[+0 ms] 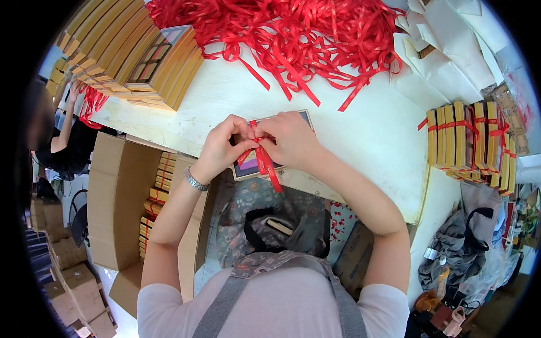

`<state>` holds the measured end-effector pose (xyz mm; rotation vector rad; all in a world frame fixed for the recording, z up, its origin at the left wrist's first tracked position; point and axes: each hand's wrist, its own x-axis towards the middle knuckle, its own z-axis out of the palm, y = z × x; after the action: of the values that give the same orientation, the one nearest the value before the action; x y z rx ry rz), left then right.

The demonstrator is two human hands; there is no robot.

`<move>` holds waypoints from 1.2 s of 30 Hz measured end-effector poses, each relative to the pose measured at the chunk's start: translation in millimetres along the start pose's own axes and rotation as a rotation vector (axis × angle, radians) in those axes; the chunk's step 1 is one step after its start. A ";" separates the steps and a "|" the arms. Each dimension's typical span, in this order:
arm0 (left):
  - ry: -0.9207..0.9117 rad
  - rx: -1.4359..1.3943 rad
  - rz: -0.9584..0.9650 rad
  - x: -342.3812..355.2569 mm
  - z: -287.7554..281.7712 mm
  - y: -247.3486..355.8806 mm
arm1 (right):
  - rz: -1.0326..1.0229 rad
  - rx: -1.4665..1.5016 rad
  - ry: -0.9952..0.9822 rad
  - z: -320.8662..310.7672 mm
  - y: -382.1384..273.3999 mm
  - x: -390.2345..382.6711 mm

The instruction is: The person ties red ribbons around small rectangular boxes. They pick up a box, wrap the ribbon around it, and tie a knot to secure it. The process is repeated for multiple boxes on a table.

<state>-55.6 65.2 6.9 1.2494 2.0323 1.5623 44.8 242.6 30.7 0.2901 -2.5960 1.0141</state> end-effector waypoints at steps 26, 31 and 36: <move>0.148 0.312 0.123 -11.2 5.6 10.4 | -0.219 -0.380 0.208 19.0 -1.0 -1.1; 0.402 0.568 0.028 -20.9 36.6 30.3 | -0.179 -0.420 0.232 23.4 -0.5 -5.7; 0.501 0.780 0.017 -18.4 56.5 23.8 | -0.208 -0.416 0.233 24.4 2.1 -6.3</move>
<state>4.1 88.0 2.2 1.1546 3.1541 1.1863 44.2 227.8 10.2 0.3060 -2.4260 0.3965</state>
